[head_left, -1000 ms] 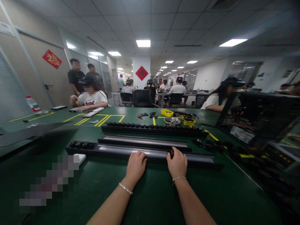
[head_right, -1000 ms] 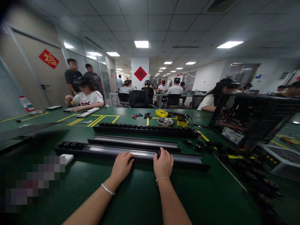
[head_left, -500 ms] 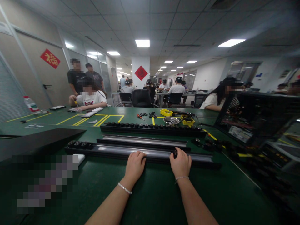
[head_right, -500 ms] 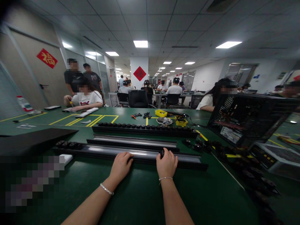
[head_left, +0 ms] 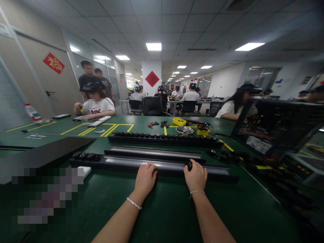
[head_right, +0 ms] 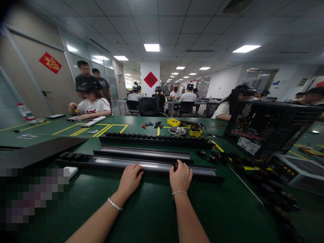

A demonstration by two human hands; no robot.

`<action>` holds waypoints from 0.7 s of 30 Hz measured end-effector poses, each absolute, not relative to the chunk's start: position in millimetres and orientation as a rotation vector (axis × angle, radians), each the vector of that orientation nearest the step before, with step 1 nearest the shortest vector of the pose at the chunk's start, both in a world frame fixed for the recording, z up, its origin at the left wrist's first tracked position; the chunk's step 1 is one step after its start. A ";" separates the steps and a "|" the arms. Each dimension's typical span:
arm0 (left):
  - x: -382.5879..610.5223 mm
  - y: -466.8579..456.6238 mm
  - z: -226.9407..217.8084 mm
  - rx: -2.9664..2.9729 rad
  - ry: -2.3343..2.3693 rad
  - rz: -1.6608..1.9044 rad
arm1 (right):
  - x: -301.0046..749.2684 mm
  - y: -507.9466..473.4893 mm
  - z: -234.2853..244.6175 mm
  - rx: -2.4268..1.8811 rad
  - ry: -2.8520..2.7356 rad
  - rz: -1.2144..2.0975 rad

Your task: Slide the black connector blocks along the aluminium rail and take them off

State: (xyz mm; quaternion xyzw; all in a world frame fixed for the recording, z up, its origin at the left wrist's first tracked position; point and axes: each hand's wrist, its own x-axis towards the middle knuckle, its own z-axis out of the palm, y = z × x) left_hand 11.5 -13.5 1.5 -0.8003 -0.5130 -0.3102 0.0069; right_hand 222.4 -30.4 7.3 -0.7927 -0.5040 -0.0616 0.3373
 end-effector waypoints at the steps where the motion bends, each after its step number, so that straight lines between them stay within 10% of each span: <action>1: 11.6 -13.4 1.4 -2.502 -1.607 -0.972 | 222.7 -30.4 7.2 -2.064 -1.313 -0.164; 21: 9.9 -14.3 3.3 -2.518 -1.635 -0.930 | 228.3 -29.4 7.1 -2.054 -1.312 -0.163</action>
